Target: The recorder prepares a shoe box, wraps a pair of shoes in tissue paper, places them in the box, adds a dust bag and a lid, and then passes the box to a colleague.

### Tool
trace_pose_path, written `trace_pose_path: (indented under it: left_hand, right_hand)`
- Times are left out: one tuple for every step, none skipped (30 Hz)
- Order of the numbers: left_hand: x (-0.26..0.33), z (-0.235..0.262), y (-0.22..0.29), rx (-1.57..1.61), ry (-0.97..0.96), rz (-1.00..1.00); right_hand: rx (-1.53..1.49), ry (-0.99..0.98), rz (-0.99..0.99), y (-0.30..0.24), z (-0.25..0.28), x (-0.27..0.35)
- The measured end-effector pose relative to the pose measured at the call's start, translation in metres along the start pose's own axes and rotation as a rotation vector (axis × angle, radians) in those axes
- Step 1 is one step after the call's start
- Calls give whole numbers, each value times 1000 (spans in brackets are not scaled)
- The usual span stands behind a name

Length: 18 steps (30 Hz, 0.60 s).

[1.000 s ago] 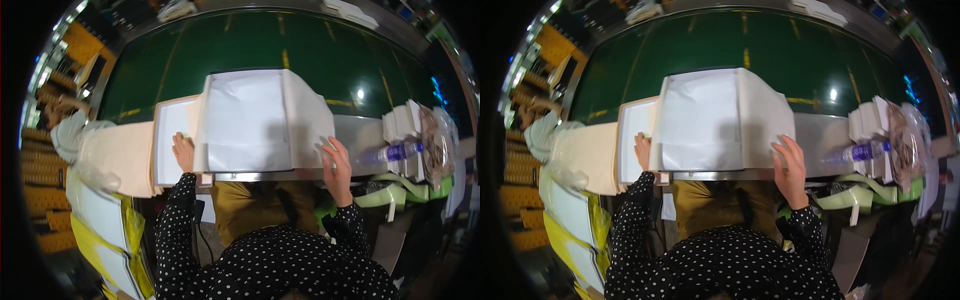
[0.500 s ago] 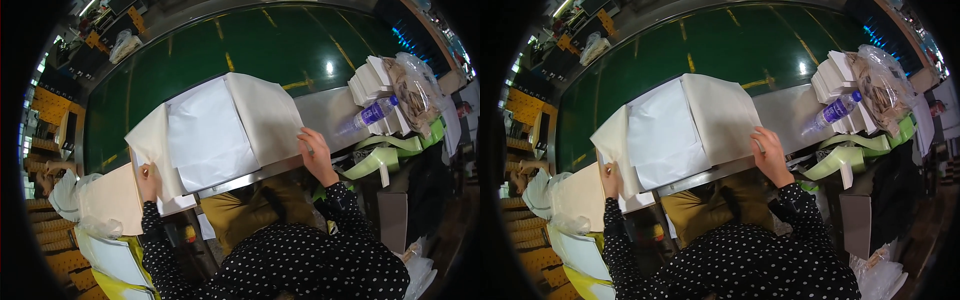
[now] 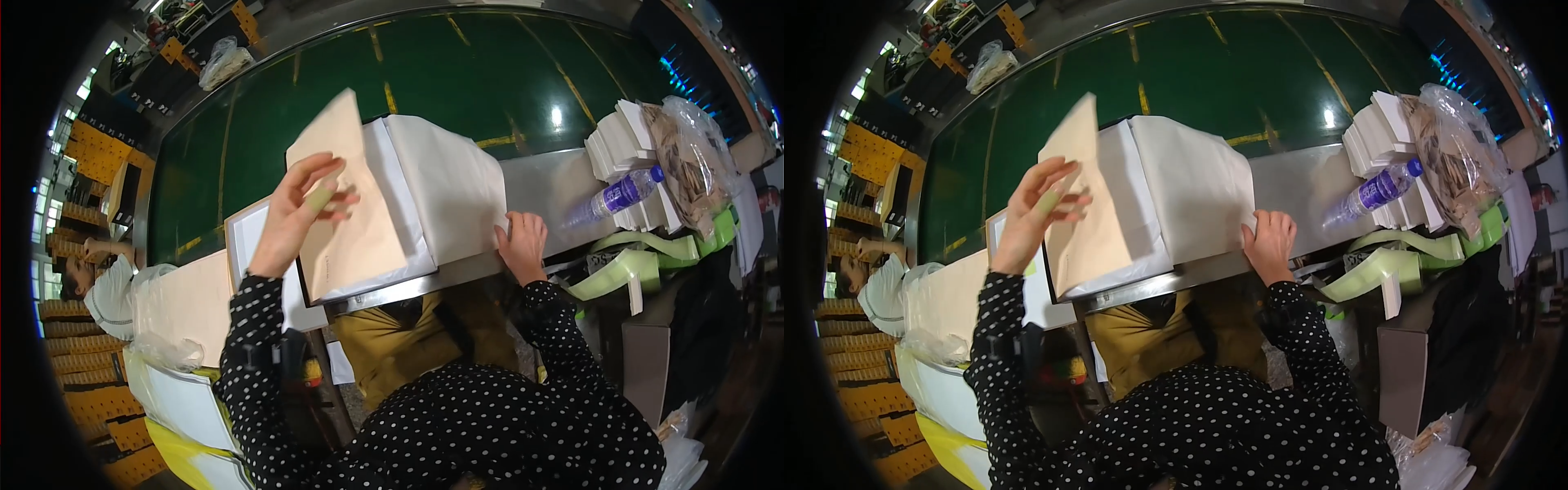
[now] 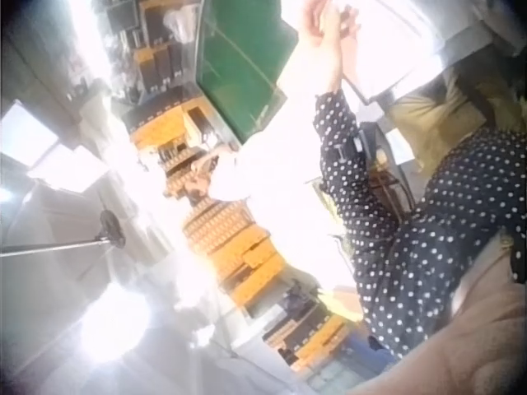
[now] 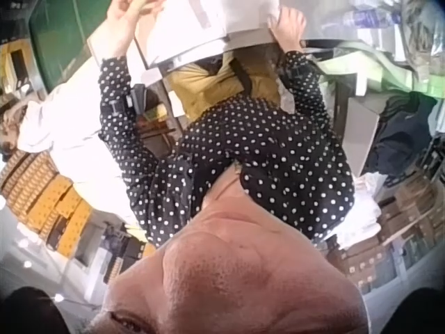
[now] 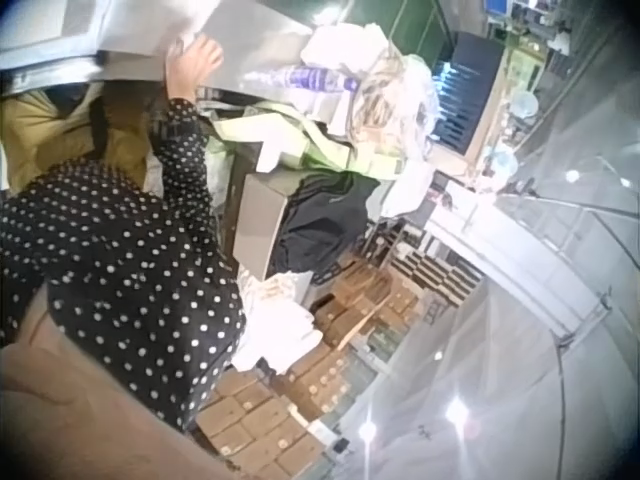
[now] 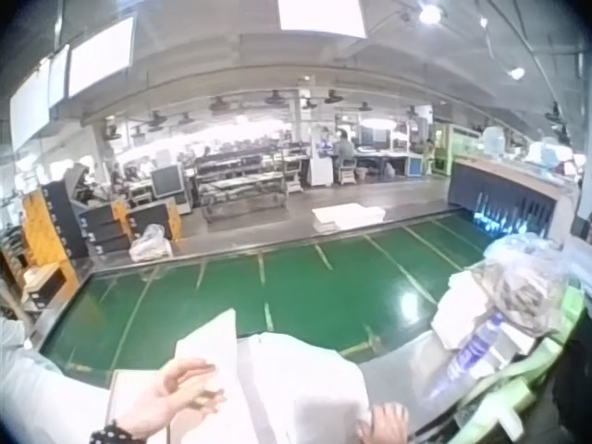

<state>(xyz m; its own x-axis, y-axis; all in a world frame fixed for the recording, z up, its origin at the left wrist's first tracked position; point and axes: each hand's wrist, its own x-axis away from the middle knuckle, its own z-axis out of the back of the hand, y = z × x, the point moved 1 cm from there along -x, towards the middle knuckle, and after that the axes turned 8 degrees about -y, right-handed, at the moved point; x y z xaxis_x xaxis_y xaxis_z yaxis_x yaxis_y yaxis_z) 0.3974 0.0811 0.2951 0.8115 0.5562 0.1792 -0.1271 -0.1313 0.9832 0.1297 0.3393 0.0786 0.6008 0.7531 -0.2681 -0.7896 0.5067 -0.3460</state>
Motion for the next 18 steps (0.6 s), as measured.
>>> trace_pose_path:
  left_hand:
    - [-15, 7, -24, -106, 96, -159]
    - [-21, 13, -44, -218, 196, -314]
    - [-25, 11, -61, -219, 193, -314]
    - [-29, 6, -75, -382, 322, -371]
    - [-34, 5, -91, -548, 455, -429]
    - [-37, 15, -112, -702, 410, -338]
    - [-40, 9, -120, -702, 407, -338]
    - [-43, -4, -127, -871, 354, -277]
    - [-44, -16, -132, -1042, 306, -207]
    - [-46, -23, -136, -1042, 311, -200]
    - [-50, -32, -137, -1093, 281, -175]
    - [-56, -36, -142, -1136, 250, -151]
    - [-57, -38, -148, -1126, 252, -149]
    - [-60, -41, -152, -1177, 211, -114]
    - [-61, -40, -156, -1231, 174, -72]
    - [-60, -37, -159, -1234, 189, -74]
    - [-61, -37, -156, -1230, 189, -76]
    - [-59, -36, -153, -1199, 170, -84]
  right_hand:
    - [2, 3, 4, 3, 0, -3]
    - [-23, -23, -12, 2, 0, -5]
    - [-44, -48, -35, 4, -1, -4]
    - [-40, -42, -41, 9, 1, -5]
    - [-129, -52, -44, 15, 4, -7]
    - [-228, -66, -41, 16, 5, -9]
    - [-228, -65, -44, 23, 11, -10]
    - [-581, -124, -150, 31, 22, -12]
    - [-940, -189, -253, 29, 34, -16]
    - [-1188, -206, -362, 25, 45, -21]
    - [-1185, -209, -360, 24, 61, -26]
    - [-1404, -221, -382, 25, 73, -34]
    - [-1623, -233, -401, 23, 84, -42]
    - [-1617, -232, -400, 17, 98, -50]
    - [-1841, -216, -333, 3, 109, -58]
    - [-2064, -200, -259, -11, 117, -67]
    - [-2059, -199, -259, -23, 124, -73]
    - [-2203, -280, -126, -37, 128, -81]
